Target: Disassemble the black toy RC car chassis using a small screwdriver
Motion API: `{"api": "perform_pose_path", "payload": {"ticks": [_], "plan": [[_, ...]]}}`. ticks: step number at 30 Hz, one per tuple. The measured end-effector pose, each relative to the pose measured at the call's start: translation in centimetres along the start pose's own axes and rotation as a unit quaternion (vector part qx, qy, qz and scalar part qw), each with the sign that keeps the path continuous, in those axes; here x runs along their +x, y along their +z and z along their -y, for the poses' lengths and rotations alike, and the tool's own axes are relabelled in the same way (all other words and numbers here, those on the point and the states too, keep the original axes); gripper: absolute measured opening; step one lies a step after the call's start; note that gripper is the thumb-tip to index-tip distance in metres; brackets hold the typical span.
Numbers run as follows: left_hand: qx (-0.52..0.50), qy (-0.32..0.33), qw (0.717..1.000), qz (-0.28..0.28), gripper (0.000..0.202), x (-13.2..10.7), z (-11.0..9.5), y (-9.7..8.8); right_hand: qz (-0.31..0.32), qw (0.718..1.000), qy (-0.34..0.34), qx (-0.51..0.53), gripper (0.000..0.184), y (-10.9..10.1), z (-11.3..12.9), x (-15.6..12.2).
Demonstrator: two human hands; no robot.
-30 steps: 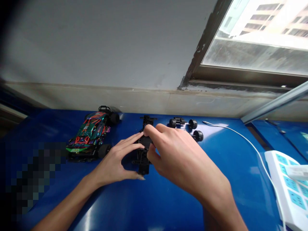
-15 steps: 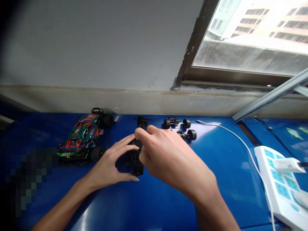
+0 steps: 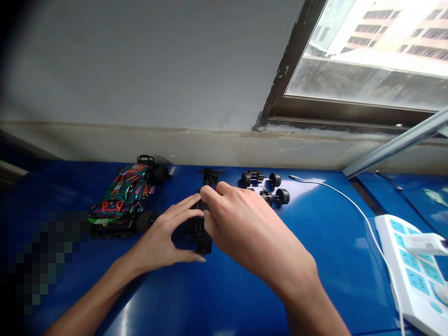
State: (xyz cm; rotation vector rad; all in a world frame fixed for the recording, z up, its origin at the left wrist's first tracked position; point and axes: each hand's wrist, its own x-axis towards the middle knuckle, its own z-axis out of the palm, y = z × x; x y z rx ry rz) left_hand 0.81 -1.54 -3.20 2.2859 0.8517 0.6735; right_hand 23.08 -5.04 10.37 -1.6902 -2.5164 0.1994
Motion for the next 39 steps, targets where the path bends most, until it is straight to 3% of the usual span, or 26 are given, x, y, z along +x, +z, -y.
{"api": "perform_pose_path", "payload": {"ticks": [6, 9, 12, 16, 18, 20, 25, 29, 33, 37, 39], "plan": [[0.006, -0.005, 1.0, 0.002, 0.086, 0.0, -0.1, 0.0, -0.016, 0.995, -0.02, -0.1, 0.014, 0.5, -0.2, -0.1], [0.003, -0.002, 1.0, -0.002, 0.084, 0.0, -0.2, 0.0, -0.005, 0.996, -0.019, -0.082, 0.014, 0.5, 0.0, -0.1], [0.0, -0.003, 1.0, -0.002, 0.085, 0.1, -0.2, 0.0, 0.0, 0.999, -0.017, -0.028, 0.026, 0.4, 0.3, 0.1], [-0.002, -0.006, 1.0, 0.0, 0.086, 0.1, -0.3, 0.0, -0.02, 0.998, -0.005, -0.054, 0.004, 0.5, 0.2, 0.2], [-0.001, -0.005, 1.0, -0.001, 0.087, 0.1, -0.2, 0.1, -0.018, 0.996, -0.006, -0.092, 0.016, 0.7, -0.1, 0.2], [0.0, -0.003, 1.0, -0.003, 0.086, 0.1, -0.2, 0.1, -0.005, 0.994, -0.015, -0.106, 0.014, 0.9, -0.2, 0.0], [0.008, -0.005, 1.0, 0.001, 0.087, 0.1, -0.4, -0.1, 0.001, 0.999, -0.019, -0.044, 0.027, 0.5, 0.0, -0.3], [0.013, -0.012, 1.0, 0.011, 0.091, 0.2, -0.6, -0.2, -0.004, 0.996, -0.011, -0.085, 0.005, 0.7, 0.0, -0.1], [0.009, -0.004, 1.0, 0.001, 0.087, 0.3, -0.5, -0.1, -0.002, 0.99, -0.028, -0.14, 0.013, 1.1, -0.2, -0.1], [0.001, -0.001, 1.0, 0.001, 0.086, 0.3, -0.4, 0.0, -0.014, 0.996, -0.018, -0.084, 0.034, 1.1, 0.2, -0.2], [0.0, -0.002, 1.0, 0.003, 0.088, 0.2, -0.3, 0.0, -0.024, 0.997, -0.008, -0.068, 0.026, 1.1, 0.3, -0.1]]}}
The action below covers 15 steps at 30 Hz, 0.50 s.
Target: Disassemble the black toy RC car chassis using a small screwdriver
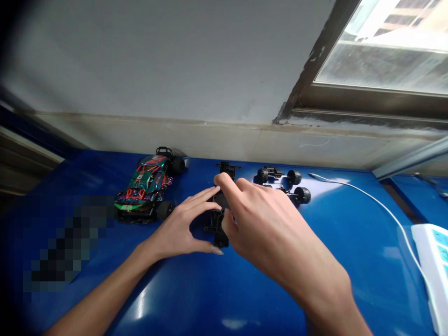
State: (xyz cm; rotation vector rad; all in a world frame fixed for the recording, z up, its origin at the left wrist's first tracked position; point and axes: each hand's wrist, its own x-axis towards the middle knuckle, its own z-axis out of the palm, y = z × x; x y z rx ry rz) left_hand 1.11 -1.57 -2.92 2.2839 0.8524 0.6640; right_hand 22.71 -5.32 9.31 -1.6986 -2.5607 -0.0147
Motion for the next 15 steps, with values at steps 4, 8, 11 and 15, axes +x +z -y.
{"api": "perform_pose_path", "payload": {"ticks": [4, 8, 11, 15], "plan": [[-0.008, -0.001, 1.0, -0.002, 0.088, 0.0, 0.05, -0.02, -0.021, 0.998, -0.001, -0.063, 0.012, 0.5, -0.43, 0.24], [-0.017, -0.002, 1.0, -0.008, 0.086, 0.07, -0.03, -0.08, 0.006, 0.998, -0.012, -0.054, 0.015, 0.42, -0.63, 0.06], [-0.015, 0.001, 1.0, -0.008, 0.087, 0.08, 0.0, -0.03, 0.013, 1.0, -0.005, -0.004, 0.028, -0.01, -0.28, -0.08], [-0.009, 0.007, 1.0, -0.01, 0.089, 0.0, 0.19, 0.14, -0.008, 1.0, 0.009, -0.021, 0.008, 0.2, -0.32, 0.0]]}}
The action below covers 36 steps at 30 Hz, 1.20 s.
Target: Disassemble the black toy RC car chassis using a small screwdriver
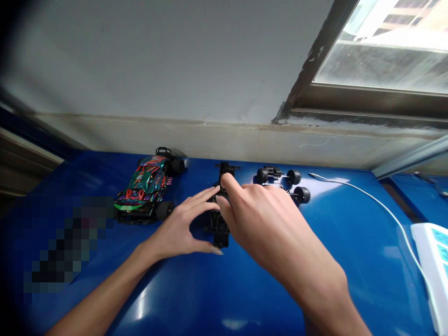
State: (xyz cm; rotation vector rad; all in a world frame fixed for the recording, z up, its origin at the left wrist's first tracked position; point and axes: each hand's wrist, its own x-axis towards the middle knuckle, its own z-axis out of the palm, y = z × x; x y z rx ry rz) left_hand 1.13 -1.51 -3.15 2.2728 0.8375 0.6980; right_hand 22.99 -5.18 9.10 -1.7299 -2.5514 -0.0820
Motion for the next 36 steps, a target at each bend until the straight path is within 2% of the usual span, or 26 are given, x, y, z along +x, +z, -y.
{"api": "perform_pose_path", "payload": {"ticks": [2, 4, 8, 10, 13, 16, 19, 22, 25, 28, 30, 32, 34, 36], "plan": [[0.003, 0.0, 1.0, -0.001, 0.088, 0.0, 0.0, 0.0, -0.004, 0.999, -0.013, -0.032, 0.013, 0.3, -0.3, 0.0], [0.005, -0.001, 1.0, 0.0, 0.086, 0.0, 0.0, 0.0, 0.003, 0.999, -0.027, -0.036, 0.009, 0.5, -0.6, -0.1], [0.004, 0.002, 1.0, 0.002, 0.086, 0.1, -0.1, -0.1, 0.004, 0.998, -0.034, 0.049, 0.035, -0.1, -0.4, -0.1], [0.002, 0.005, 1.0, 0.001, 0.087, 0.2, -0.1, -0.1, -0.004, 0.998, -0.017, 0.067, 0.029, -0.4, 0.0, 0.1], [0.001, 0.002, 1.0, 0.001, 0.088, 0.2, -0.1, 0.0, 0.003, 0.999, 0.011, 0.03, 0.008, -0.2, 0.2, 0.3], [-0.001, -0.001, 1.0, -0.003, 0.088, 0.1, -0.1, 0.0, 0.012, 1.0, 0.01, -0.011, 0.021, 0.1, 0.0, 0.3], [-0.003, 0.001, 1.0, -0.004, 0.088, -0.1, -0.1, 0.0, 0.015, 1.0, -0.008, -0.004, 0.013, 0.1, -0.3, 0.1], [-0.005, 0.001, 1.0, -0.001, 0.089, -0.1, -0.1, 0.0, 0.005, 0.999, -0.019, 0.035, 0.02, -0.2, -0.3, 0.1], [-0.006, -0.002, 1.0, 0.002, 0.089, 0.0, -0.1, 0.0, -0.012, 0.999, -0.016, 0.04, 0.0, -0.2, -0.1, 0.3], [-0.008, -0.002, 1.0, 0.002, 0.087, 0.1, -0.1, 0.0, -0.014, 1.0, -0.013, -0.004, 0.02, 0.0, -0.2, 0.4], [-0.011, -0.001, 1.0, -0.001, 0.085, 0.1, -0.1, 0.0, 0.0, 1.0, -0.019, -0.017, 0.016, 0.0, -0.4, 0.4], [-0.011, 0.001, 1.0, -0.003, 0.085, 0.0, -0.1, 0.0, 0.013, 0.999, -0.029, 0.011, 0.01, -0.2, -0.5, 0.4], [-0.012, 0.003, 1.0, -0.006, 0.086, 0.0, 0.0, 0.0, 0.016, 0.997, -0.033, 0.064, 0.021, -0.6, -0.4, 0.4], [-0.014, 0.003, 1.0, -0.005, 0.087, 0.0, 0.0, 0.0, 0.01, 0.995, -0.024, 0.097, 0.021, -0.8, -0.2, 0.3]]}}
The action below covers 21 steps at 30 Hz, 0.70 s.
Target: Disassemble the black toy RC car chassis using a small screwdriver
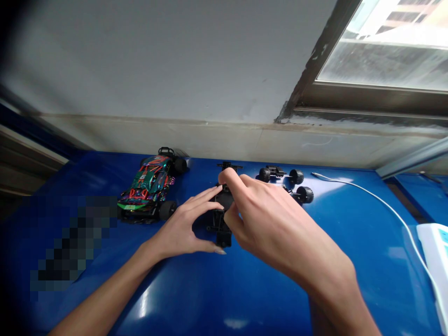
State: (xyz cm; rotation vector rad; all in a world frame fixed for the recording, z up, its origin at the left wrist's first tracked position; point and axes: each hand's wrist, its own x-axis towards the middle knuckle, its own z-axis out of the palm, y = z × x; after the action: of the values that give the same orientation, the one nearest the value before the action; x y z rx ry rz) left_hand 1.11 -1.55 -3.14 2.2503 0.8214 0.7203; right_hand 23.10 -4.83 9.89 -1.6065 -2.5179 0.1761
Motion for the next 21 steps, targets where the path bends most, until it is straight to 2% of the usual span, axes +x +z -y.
{"api": "perform_pose_path", "payload": {"ticks": [3, 6, 8, 10, 14, 16, 19, 21], "plan": [[-0.001, -0.008, 1.0, 0.007, 0.088, 0.0, -0.1, -0.1, -0.006, 0.999, 0.026, -0.025, 0.007, 0.2, 0.0, 0.1], [-0.002, -0.016, 1.0, 0.012, 0.088, 0.1, -0.2, -0.1, 0.009, 0.997, 0.039, -0.068, 0.022, 0.7, -0.4, 0.1], [-0.004, -0.018, 1.0, 0.011, 0.086, 0.1, -0.3, -0.1, 0.021, 0.996, 0.034, -0.079, 0.02, 0.8, -0.7, 0.0], [-0.001, -0.017, 1.0, 0.011, 0.085, 0.1, -0.2, -0.1, 0.023, 0.997, 0.024, -0.07, 0.011, 0.5, -0.7, -0.1], [0.007, -0.01, 1.0, 0.009, 0.087, 0.1, -0.1, -0.1, 0.017, 1.0, 0.01, -0.016, 0.016, -0.2, 0.0, -0.1], [0.006, -0.008, 1.0, 0.009, 0.088, 0.1, -0.1, -0.1, 0.014, 1.0, 0.015, -0.013, 0.006, -0.2, 0.3, 0.0], [0.008, -0.009, 1.0, 0.013, 0.087, 0.1, -0.1, -0.1, 0.01, 0.998, 0.027, -0.048, 0.023, 0.1, 0.2, 0.1], [0.011, -0.01, 1.0, 0.012, 0.085, 0.1, -0.1, -0.1, 0.009, 0.997, 0.027, -0.073, 0.026, 0.4, 0.0, 0.1]]}}
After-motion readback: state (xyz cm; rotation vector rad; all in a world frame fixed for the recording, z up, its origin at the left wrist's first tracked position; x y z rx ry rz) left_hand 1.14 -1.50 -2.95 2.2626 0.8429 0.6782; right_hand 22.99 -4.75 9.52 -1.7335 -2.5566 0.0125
